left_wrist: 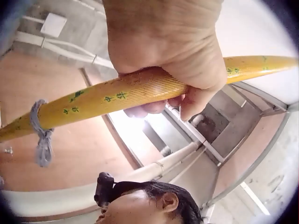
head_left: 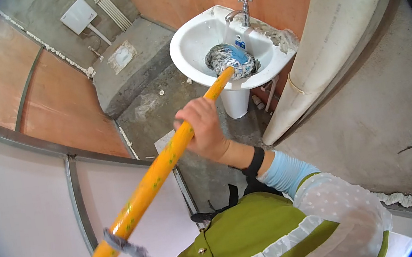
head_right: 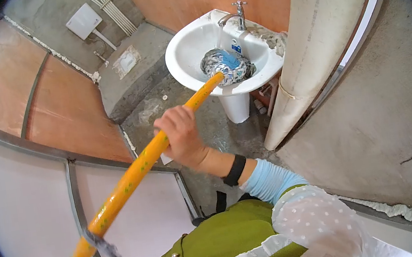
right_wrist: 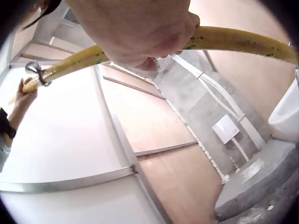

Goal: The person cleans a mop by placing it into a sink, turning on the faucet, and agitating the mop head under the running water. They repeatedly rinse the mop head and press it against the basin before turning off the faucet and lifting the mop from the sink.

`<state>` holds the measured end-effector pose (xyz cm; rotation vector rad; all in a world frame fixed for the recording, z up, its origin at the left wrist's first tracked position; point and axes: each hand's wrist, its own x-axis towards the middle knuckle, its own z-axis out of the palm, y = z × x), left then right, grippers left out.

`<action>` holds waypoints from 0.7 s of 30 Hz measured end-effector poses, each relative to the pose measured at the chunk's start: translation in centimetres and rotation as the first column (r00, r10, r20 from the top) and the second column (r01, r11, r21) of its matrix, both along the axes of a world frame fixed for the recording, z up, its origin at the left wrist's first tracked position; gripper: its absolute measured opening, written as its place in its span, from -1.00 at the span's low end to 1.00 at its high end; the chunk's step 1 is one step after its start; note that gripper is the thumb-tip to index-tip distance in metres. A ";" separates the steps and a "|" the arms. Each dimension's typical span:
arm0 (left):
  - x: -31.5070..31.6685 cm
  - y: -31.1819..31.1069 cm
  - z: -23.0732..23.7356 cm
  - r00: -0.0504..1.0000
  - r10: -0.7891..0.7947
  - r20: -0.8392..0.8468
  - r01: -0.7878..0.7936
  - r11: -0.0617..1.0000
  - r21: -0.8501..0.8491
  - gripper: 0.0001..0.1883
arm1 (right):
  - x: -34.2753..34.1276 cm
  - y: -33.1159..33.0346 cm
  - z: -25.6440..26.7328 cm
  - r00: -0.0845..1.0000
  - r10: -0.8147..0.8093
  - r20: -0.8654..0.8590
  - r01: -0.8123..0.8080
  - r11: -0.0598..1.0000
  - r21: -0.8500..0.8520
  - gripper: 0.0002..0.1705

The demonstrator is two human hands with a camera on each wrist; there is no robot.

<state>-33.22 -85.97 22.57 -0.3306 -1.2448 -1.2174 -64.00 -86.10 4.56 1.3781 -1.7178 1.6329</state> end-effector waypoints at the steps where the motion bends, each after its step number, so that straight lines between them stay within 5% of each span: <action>1: 0.4 -1.7 0.3 0.983 -0.069 0.169 0.077 0.996 -0.043 -0.77 | -1.1 -0.5 -1.0 1.000 -0.004 0.004 0.004 1.000 -0.005 -0.81; 2: 0.5 -3.4 0.3 0.934 -0.131 0.332 0.164 0.984 -0.075 -0.75 | -2.8 -1.3 -2.8 1.000 -0.026 -0.007 0.026 1.000 0.007 -0.80; 4: -4.2 -4.1 -0.7 0.915 -0.038 0.402 0.101 0.985 -0.138 -0.72 | -5.2 -1.8 -3.9 0.998 -0.055 -0.021 0.055 0.998 0.022 -0.79; 10: -2.1 -6.7 4.7 0.956 -0.136 0.258 0.215 0.927 -0.308 -0.66 | -3.1 0.2 1.2 0.999 -0.043 -0.008 0.044 0.997 0.060 -0.75; 12: -2.4 -6.1 7.1 0.953 -0.208 0.222 0.272 0.908 -0.319 -0.67 | -3.3 0.9 2.3 0.992 0.118 -0.041 -0.113 0.988 0.108 -0.76; 14: -5.1 -7.1 7.3 0.877 -0.342 0.337 0.454 0.819 -0.350 -0.68 | -6.6 -0.3 1.1 0.971 0.239 0.021 -0.238 0.953 0.185 -0.78; 16: -8.7 -9.3 5.9 0.690 -0.474 0.547 0.682 0.679 -0.272 -0.69 | -8.9 -1.3 -0.7 0.933 0.347 0.096 -0.360 0.897 0.257 -0.79; 17: -11.3 -6.4 4.4 0.860 -0.304 0.411 0.399 0.902 -0.167 -0.70 | -9.4 -2.3 -1.3 0.958 0.279 0.061 -0.286 0.934 0.213 -0.78; 18: -13.9 -3.6 3.0 0.937 -0.079 0.341 0.078 0.997 0.016 -0.71 | -9.4 -3.1 -1.5 0.977 0.211 0.031 -0.213 0.963 0.164 -0.78; 19: -14.3 -3.0 1.9 0.947 0.032 0.319 -0.085 0.984 0.154 -0.68 | -8.3 -3.1 -0.9 0.988 0.156 0.018 -0.157 0.977 0.147 -0.77; 20: -13.4 -3.2 2.6 0.948 0.029 0.317 -0.082 0.985 0.153 -0.68 | -6.7 -2.9 0.2 0.988 0.153 0.017 -0.154 0.977 0.146 -0.77; 21: -11.5 -3.9 4.2 0.948 -0.170 0.270 0.136 0.981 0.141 -0.66 | -5.1 -2.7 1.6 0.995 0.091 0.030 -0.092 0.994 0.055 -0.77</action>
